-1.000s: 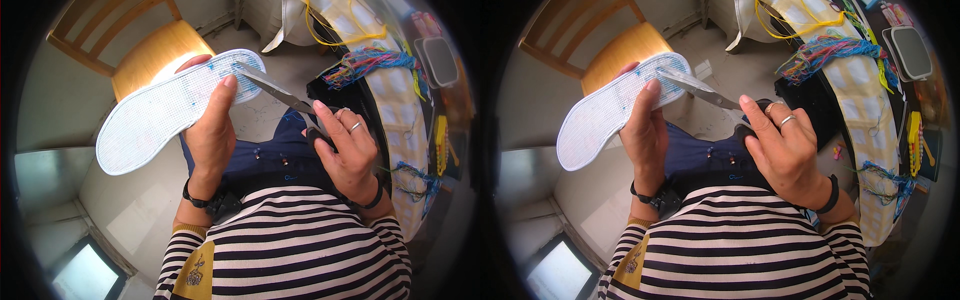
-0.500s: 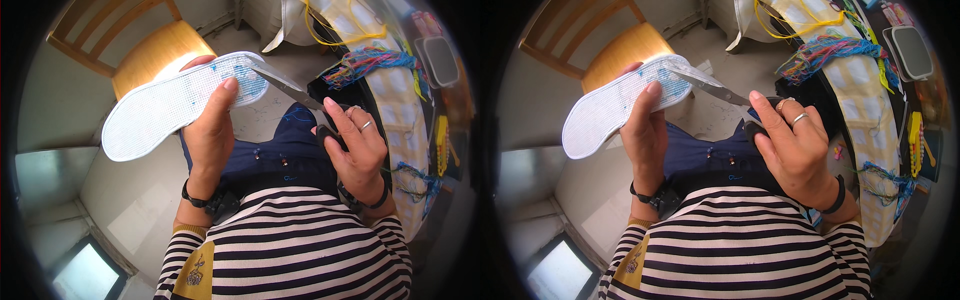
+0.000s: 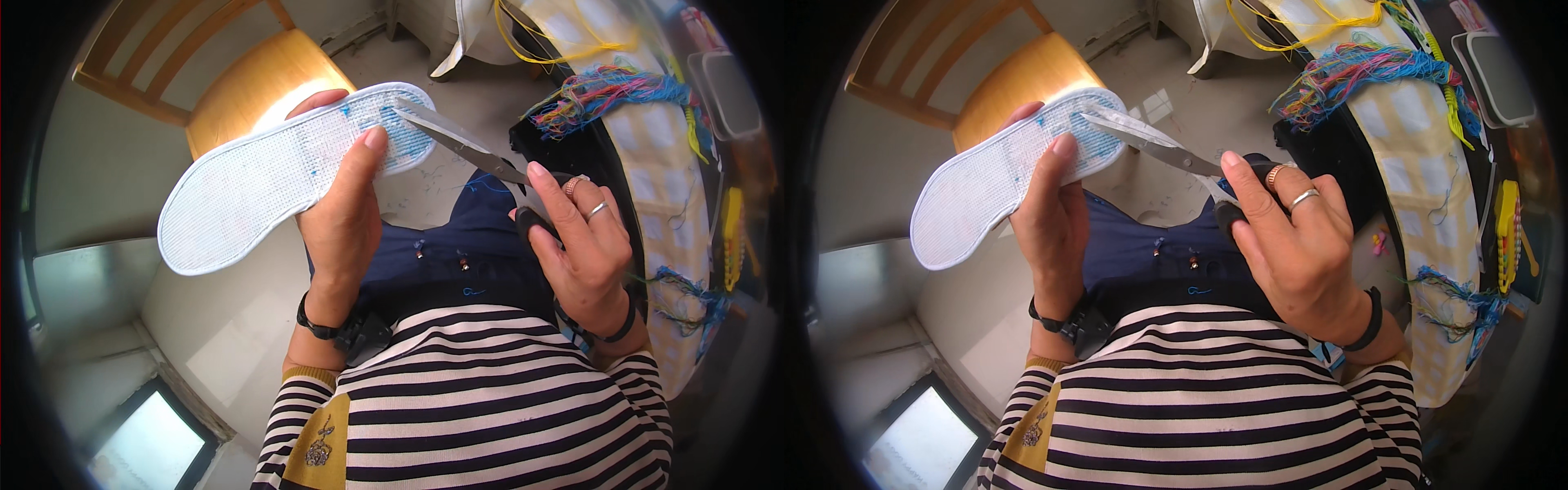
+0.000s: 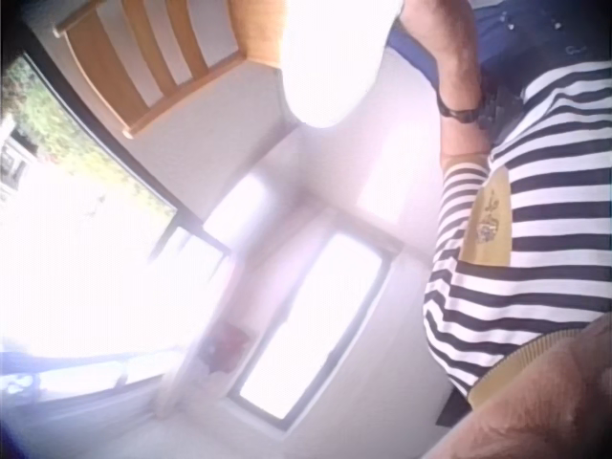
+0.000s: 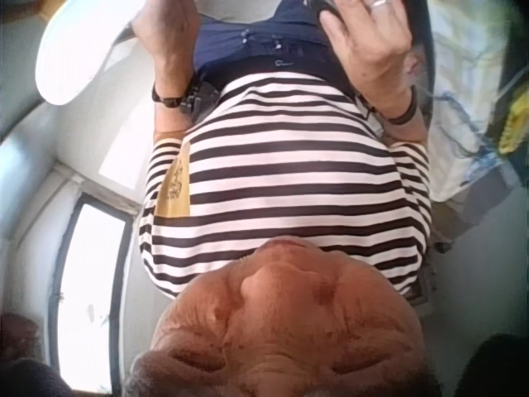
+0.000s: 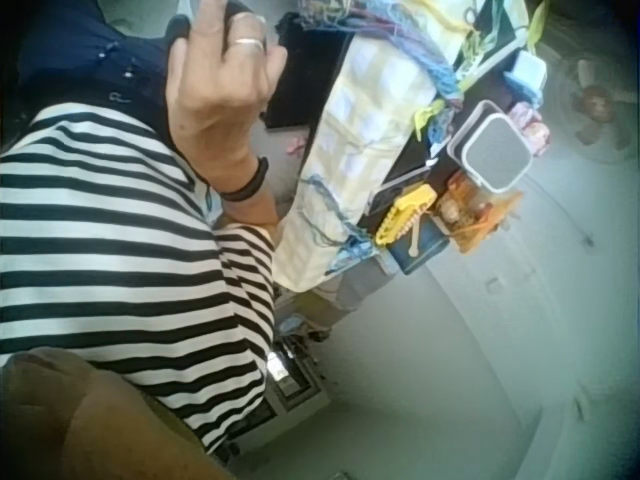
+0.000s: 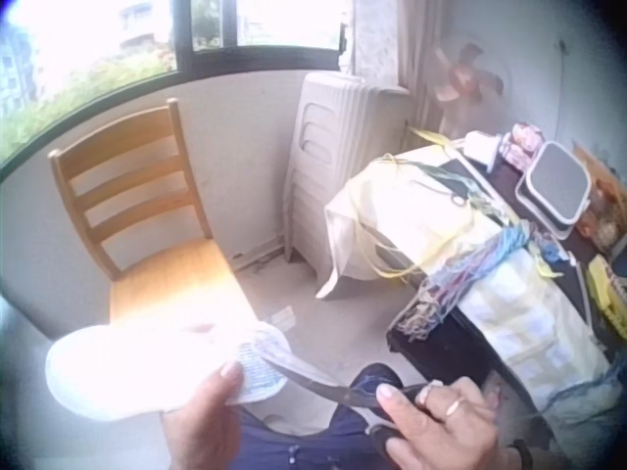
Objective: The person trims the edges of a colorful patterned shoe insole using a pair of scissors, handling the insole by its edges and turning it over to cut from the other side.
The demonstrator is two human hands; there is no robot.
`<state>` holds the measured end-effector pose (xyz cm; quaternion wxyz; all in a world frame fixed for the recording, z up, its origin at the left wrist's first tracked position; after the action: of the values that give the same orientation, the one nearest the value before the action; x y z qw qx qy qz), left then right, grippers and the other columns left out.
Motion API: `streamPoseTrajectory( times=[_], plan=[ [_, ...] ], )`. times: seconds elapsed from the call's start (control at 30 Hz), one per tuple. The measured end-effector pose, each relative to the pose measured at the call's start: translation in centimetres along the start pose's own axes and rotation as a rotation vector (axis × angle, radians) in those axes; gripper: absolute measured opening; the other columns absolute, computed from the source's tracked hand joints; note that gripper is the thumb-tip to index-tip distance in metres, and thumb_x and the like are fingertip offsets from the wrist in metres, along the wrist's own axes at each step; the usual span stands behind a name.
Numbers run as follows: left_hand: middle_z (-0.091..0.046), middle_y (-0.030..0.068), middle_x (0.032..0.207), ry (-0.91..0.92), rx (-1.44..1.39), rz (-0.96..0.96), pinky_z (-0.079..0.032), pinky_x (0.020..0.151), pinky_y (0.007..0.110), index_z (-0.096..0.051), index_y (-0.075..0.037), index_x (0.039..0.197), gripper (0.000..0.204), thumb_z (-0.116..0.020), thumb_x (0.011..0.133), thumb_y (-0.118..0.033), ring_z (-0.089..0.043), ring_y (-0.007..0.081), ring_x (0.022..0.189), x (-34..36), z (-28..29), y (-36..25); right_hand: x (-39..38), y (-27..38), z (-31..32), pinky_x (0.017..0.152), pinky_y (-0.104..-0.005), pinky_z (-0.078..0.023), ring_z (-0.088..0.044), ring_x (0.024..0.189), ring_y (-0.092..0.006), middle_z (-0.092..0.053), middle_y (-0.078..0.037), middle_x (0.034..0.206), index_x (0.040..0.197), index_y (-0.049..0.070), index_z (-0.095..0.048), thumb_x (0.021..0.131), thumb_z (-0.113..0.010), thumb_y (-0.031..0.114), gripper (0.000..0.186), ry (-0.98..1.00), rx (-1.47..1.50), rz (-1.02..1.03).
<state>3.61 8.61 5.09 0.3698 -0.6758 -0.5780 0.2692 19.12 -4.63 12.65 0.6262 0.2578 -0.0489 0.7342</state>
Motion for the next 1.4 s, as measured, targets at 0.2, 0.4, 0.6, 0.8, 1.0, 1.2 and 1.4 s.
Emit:
streamPoseTrajectory(
  times=[0.2, 0.4, 0.6, 0.8, 1.0, 1.2, 1.4],
  plan=[
    [-0.055, 0.0132, 0.107, -0.014, 0.170, -0.076, -0.045, 0.090, 0.029, -0.044, -0.002, 0.120, 0.045, -0.066, 0.080, -0.002, -0.056, 0.0187, 0.099, -0.3, -0.3, -0.1, -0.2, 0.1, -0.5, 0.062, -0.0342, -0.040, -0.051, 0.070, -0.0254, -0.056, -0.014, 0.090, 0.116, -0.002, -0.060, 0.054, -0.073, -0.003, 0.063, 0.007, -0.014, 0.003],
    [-0.056, 0.0134, 0.107, -0.074, -0.023, 0.025, -0.044, 0.092, 0.029, -0.043, -0.001, 0.121, 0.045, -0.063, 0.081, 0.001, -0.056, 0.0190, 0.100, 0.0, -0.2, 0.9, -1.0, -0.1, -2.5, 0.061, -0.0337, -0.039, -0.052, 0.068, -0.0240, -0.054, -0.014, 0.085, 0.115, -0.004, -0.060, 0.055, -0.073, -0.003, 0.062, -0.080, 0.009, -0.010],
    [-0.056, 0.0138, 0.108, -0.092, -0.064, 0.053, -0.043, 0.093, 0.029, -0.043, -0.001, 0.121, 0.045, -0.062, 0.080, 0.003, -0.057, 0.0192, 0.101, 0.0, 0.3, 1.2, -0.6, 0.3, -2.5, 0.058, -0.0332, -0.037, -0.051, 0.065, -0.0228, -0.053, -0.012, 0.083, 0.115, -0.003, -0.060, 0.056, -0.072, -0.003, 0.060, -0.102, -0.025, 0.025],
    [-0.056, 0.0134, 0.108, -0.106, -0.102, 0.084, -0.045, 0.092, 0.029, -0.044, 0.000, 0.121, 0.045, -0.063, 0.080, 0.003, -0.058, 0.0199, 0.100, 0.0, 0.7, 1.2, -0.5, 0.5, -2.1, 0.056, -0.0324, -0.036, -0.050, 0.064, -0.0220, -0.053, -0.012, 0.082, 0.114, -0.002, -0.062, 0.055, -0.071, -0.004, 0.059, -0.126, -0.086, 0.070],
    [-0.056, 0.0131, 0.108, -0.090, -0.156, 0.155, -0.045, 0.091, 0.029, -0.044, 0.001, 0.122, 0.048, -0.064, 0.079, 0.001, -0.058, 0.0197, 0.100, -0.2, 0.5, 1.1, -0.1, -0.5, -1.6, 0.058, -0.0329, -0.042, -0.049, 0.066, -0.0241, -0.054, -0.011, 0.085, 0.114, 0.003, -0.063, 0.054, -0.070, -0.006, 0.062, -0.119, 0.083, -0.013],
    [-0.056, 0.0129, 0.108, -0.045, -0.112, 0.089, -0.045, 0.091, 0.029, -0.044, 0.000, 0.123, 0.049, -0.066, 0.079, 0.000, -0.058, 0.0194, 0.100, 0.0, 0.3, 0.6, -0.2, -1.1, -1.0, 0.058, -0.0318, -0.042, -0.048, 0.065, -0.0243, -0.055, -0.012, 0.086, 0.113, 0.003, -0.064, 0.051, -0.070, -0.007, 0.063, -0.089, 0.084, -0.062],
    [-0.056, 0.0131, 0.108, -0.029, -0.085, 0.069, -0.045, 0.092, 0.029, -0.044, 0.001, 0.123, 0.050, -0.066, 0.079, -0.002, -0.057, 0.0198, 0.101, 0.0, 0.3, 0.4, 0.1, -0.4, -0.4, 0.058, -0.0318, -0.041, -0.047, 0.065, -0.0241, -0.056, -0.012, 0.087, 0.114, 0.002, -0.063, 0.050, -0.070, -0.006, 0.065, -0.070, 0.014, 0.002]
  ],
)
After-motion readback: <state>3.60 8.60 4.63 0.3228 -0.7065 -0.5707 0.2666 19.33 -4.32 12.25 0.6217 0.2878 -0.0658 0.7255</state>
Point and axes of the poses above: each hand's wrist, its own x-axis towards the middle knuckle, its own z-axis out of the back of the hand, y = z × x, the point moved 9 cm from there along x, towards the middle knuckle
